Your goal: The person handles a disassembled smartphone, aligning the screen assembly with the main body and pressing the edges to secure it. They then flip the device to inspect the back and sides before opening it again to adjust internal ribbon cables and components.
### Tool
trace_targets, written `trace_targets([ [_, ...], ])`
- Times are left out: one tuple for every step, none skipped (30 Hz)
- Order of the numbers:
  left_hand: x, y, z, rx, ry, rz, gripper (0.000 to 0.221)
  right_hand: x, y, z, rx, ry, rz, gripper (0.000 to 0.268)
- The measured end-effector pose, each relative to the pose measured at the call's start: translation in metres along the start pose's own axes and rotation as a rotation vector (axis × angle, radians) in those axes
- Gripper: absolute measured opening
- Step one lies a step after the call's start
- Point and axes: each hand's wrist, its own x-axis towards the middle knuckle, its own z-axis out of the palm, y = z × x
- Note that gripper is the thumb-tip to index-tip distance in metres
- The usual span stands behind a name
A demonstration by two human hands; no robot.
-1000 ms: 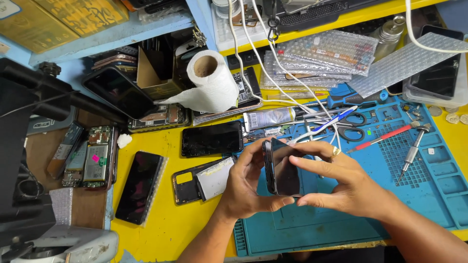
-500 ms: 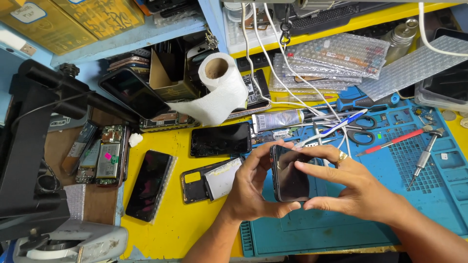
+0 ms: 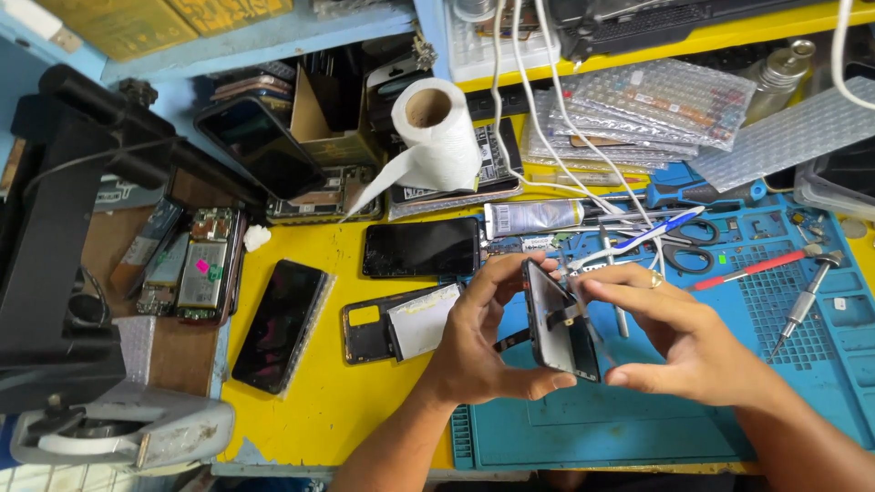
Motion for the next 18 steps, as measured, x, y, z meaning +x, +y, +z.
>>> trace_targets([
  [0.000,0.000,0.000,0.015,0.009,0.016,0.090,0.000,0.000,0.000,0.107,0.006,0.019,0.075],
  [0.000,0.003,0.000,0.012,0.021,0.020,0.090,0.001,0.000,0.000,0.106,-0.007,0.022,0.075],
  [0.000,0.005,0.001,0.027,0.038,0.001,0.091,0.002,0.000,0.001,0.144,-0.011,0.024,0.075],
  [0.000,0.006,0.002,0.041,0.054,-0.017,0.092,0.002,0.000,0.001,0.182,-0.014,0.025,0.075],
  [0.000,0.008,0.001,0.036,0.064,-0.016,0.092,0.000,0.004,0.000,0.180,-0.024,0.032,0.075],
  [0.001,0.010,0.001,0.056,0.062,-0.005,0.090,-0.002,0.008,-0.001,0.194,-0.020,0.035,0.076],
  [0.001,0.012,0.001,0.076,0.060,0.003,0.089,-0.005,0.012,-0.002,0.209,-0.016,0.038,0.077],
  [-0.001,0.012,0.001,0.071,0.071,0.002,0.089,-0.003,0.008,-0.002,0.209,-0.024,0.046,0.077],
  [-0.001,0.012,0.000,0.070,0.071,0.003,0.089,0.000,0.004,-0.001,0.151,-0.016,0.066,0.073],
  [-0.002,0.013,0.000,0.069,0.071,0.004,0.090,0.003,0.000,-0.001,0.093,-0.008,0.085,0.070],
  [-0.002,0.013,-0.001,0.066,0.076,0.005,0.090,0.003,-0.001,-0.001,0.091,-0.013,0.089,0.070],
  [-0.003,0.014,-0.002,0.063,0.069,0.015,0.090,0.002,-0.002,-0.001,0.150,0.003,0.149,0.075],
  [-0.003,0.014,-0.003,0.061,0.060,0.023,0.090,0.002,-0.003,-0.001,0.209,0.021,0.209,0.079],
  [-0.003,0.014,-0.003,0.057,0.065,0.023,0.090,0.000,-0.001,-0.002,0.208,0.017,0.214,0.079],
  [-0.003,0.014,-0.004,0.057,0.059,0.031,0.090,-0.002,0.001,-0.003,0.217,0.027,0.239,0.081],
  [-0.003,0.014,-0.004,0.058,0.054,0.038,0.090,-0.004,0.002,-0.004,0.227,0.037,0.264,0.082],
  [-0.004,0.014,-0.005,0.055,0.057,0.039,0.090,-0.003,0.000,-0.003,0.225,0.034,0.267,0.082],
  [-0.004,0.013,-0.005,0.048,0.056,0.036,0.091,-0.002,-0.001,-0.003,0.223,0.029,0.271,0.083],
])
